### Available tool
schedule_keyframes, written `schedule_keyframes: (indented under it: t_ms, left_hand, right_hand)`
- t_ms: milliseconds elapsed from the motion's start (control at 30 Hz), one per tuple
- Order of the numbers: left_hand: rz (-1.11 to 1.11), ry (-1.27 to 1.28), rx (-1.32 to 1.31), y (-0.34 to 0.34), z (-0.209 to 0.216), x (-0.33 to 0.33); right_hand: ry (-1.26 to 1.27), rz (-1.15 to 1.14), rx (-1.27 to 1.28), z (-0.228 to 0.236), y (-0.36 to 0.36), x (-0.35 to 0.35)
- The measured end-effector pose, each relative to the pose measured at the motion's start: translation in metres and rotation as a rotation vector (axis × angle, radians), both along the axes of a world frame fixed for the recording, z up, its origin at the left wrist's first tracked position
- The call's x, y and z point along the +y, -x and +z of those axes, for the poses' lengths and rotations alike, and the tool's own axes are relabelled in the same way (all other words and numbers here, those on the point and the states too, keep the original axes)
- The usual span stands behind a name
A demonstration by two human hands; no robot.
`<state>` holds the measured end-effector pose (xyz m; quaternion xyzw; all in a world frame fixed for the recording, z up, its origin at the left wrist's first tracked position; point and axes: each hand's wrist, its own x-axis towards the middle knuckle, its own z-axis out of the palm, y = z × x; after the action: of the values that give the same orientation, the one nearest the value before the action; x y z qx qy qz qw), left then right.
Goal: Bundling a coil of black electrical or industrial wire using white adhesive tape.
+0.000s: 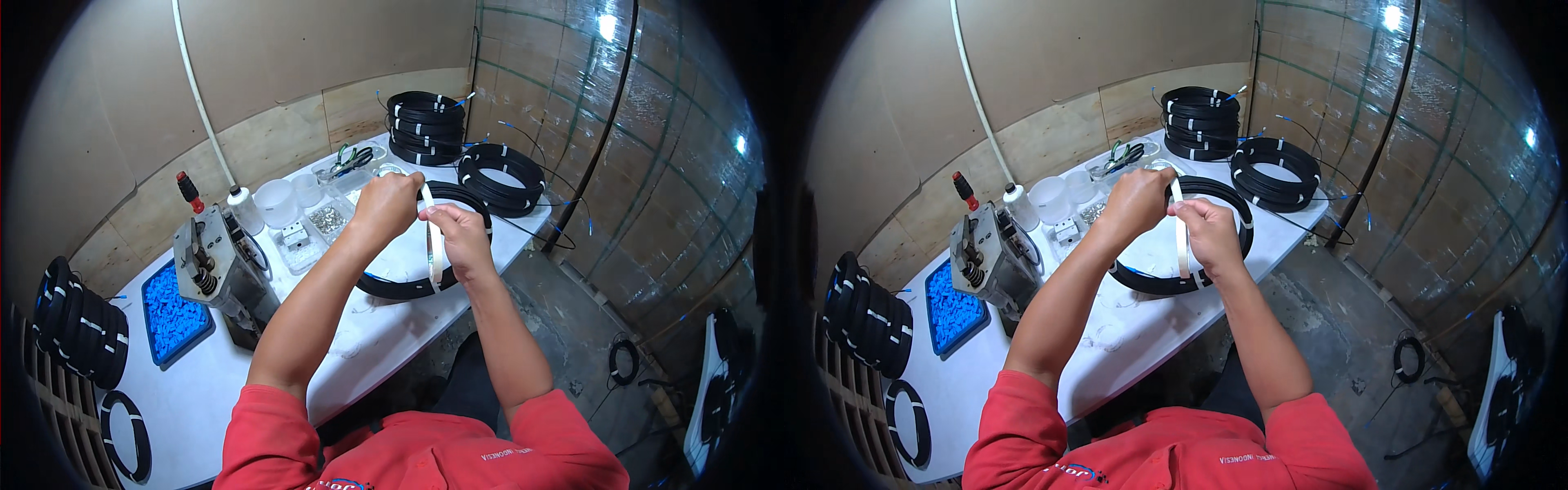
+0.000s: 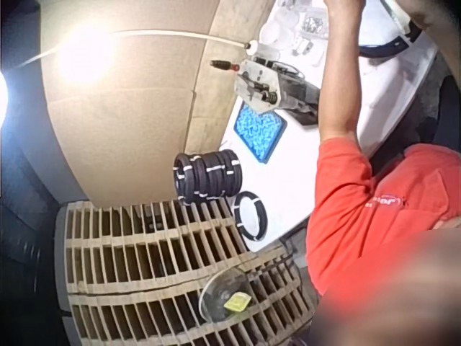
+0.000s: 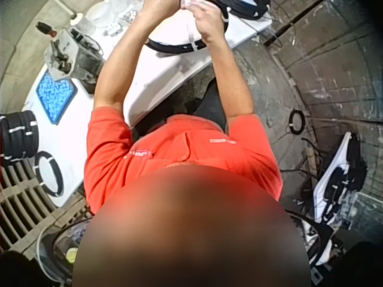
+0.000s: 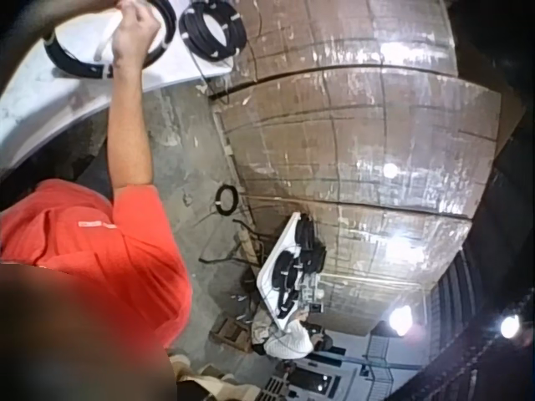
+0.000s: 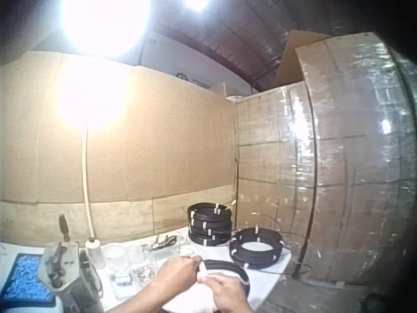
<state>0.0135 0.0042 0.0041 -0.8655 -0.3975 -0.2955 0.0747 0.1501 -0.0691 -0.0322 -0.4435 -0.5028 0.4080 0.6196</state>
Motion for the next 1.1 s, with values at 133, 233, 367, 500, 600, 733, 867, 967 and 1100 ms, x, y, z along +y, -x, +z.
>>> schedule_keyframes:
  t_ms: [133,233,367,500,600,733,867,967,1100]
  left_hand:
    - [0.001,0.009,0.023,0.000,0.003,-0.003]
    - [0.011,0.030,0.007,-0.001,0.004,-0.004]
    - [0.010,0.044,0.011,-0.003,0.003,-0.003]
    - [0.003,0.058,0.026,-0.005,0.005,-0.004]
    - [0.012,0.062,0.021,-0.004,0.004,-0.001]
    - [0.034,0.072,0.004,0.000,0.001,0.005]
    - [0.060,0.077,-0.031,0.001,0.001,0.009]
    - [0.090,0.097,-0.040,0.008,-0.005,0.015]
    - [-0.020,0.196,-0.037,0.017,0.010,0.004]
  right_hand:
    - [-0.061,-0.027,-0.010,-0.005,0.002,0.004]
    - [0.045,-0.030,-0.032,0.000,-0.002,0.006]
    - [0.076,-0.097,-0.027,0.001,0.003,0.007]
    - [-0.080,-0.271,-0.259,0.003,0.006,0.010]
    - [-0.245,-0.359,-0.479,0.003,0.003,0.016]
    - [-0.372,-0.374,-0.728,0.019,0.002,0.017]
    - [-0.231,-0.373,-1.181,-0.016,-0.009,0.026]
    - [-0.276,-0.347,-1.163,-0.046,-0.009,0.020]
    - [-0.325,-0.296,-0.731,-0.033,-0.014,0.006]
